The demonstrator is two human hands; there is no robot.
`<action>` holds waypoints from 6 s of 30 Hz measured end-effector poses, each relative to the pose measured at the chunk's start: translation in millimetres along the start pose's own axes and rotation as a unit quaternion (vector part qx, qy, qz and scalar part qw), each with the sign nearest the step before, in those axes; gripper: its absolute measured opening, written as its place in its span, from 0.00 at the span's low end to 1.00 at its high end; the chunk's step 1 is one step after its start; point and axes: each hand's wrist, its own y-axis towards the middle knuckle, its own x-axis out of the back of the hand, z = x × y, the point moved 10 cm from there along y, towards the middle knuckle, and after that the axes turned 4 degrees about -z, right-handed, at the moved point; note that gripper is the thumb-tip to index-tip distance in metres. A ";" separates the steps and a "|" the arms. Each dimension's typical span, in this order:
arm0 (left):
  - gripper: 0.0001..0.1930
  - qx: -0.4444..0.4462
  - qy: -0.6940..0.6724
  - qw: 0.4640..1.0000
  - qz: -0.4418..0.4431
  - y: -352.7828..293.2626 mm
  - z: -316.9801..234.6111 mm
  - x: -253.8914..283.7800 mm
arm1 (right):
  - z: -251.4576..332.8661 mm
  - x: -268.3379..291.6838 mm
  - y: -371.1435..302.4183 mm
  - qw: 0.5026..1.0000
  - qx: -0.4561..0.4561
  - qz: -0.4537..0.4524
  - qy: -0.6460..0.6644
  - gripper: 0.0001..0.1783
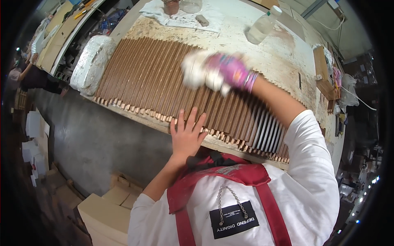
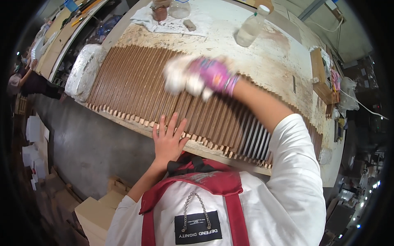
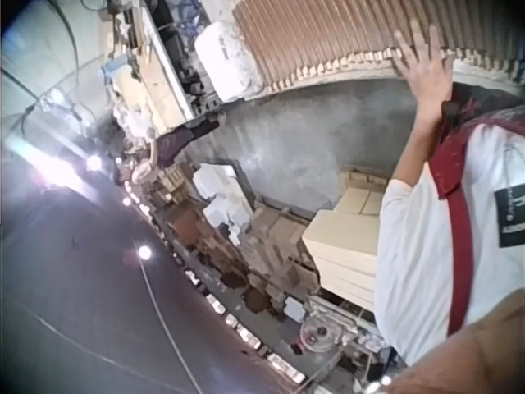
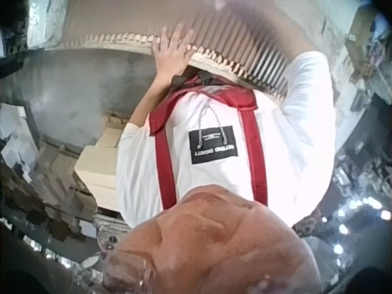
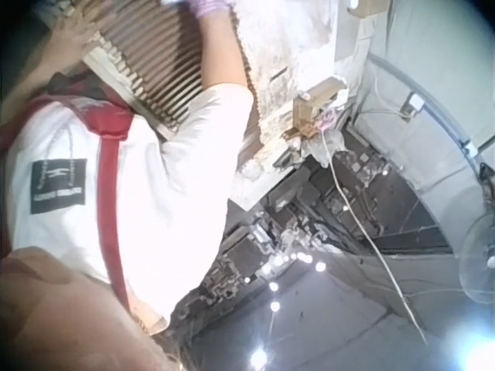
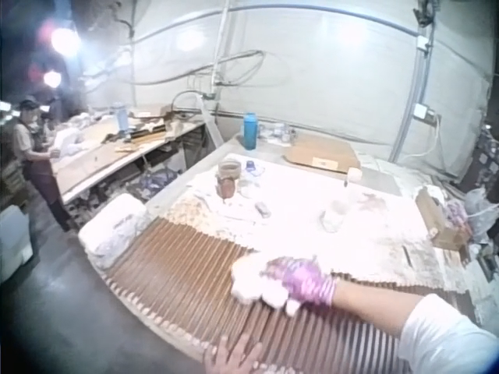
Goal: The person scrubs a large wooden slatted panel with a small abrasive block, then wipes the surface with a white cloth. They repeat this process across the panel, occasionally lifting and repositioning the wood to access different areas.
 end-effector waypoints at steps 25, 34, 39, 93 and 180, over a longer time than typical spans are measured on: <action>0.38 -0.016 0.106 0.994 0.002 34.1 126.0 71.2 | 123.2 67.6 26.8 0.949 0.157 -0.153 0.227 0.24; 0.35 -0.044 0.033 0.998 0.006 35.6 137.1 48.0 | 66.6 -32.7 94.0 0.999 0.031 0.030 -0.013 0.19; 0.35 -0.034 0.017 0.999 0.002 33.3 140.6 48.9 | 106.5 57.4 94.6 0.985 0.015 -0.133 -0.113 0.23; 0.29 0.126 0.034 0.989 -0.063 36.1 334.6 112.3 | 309.5 -86.3 242.7 0.945 0.312 -0.054 -0.081 0.12; 0.20 -0.061 -0.100 0.993 -0.012 145.5 335.9 145.6 | 102.3 -26.3 30.1 0.977 -0.032 -0.106 -0.184 0.34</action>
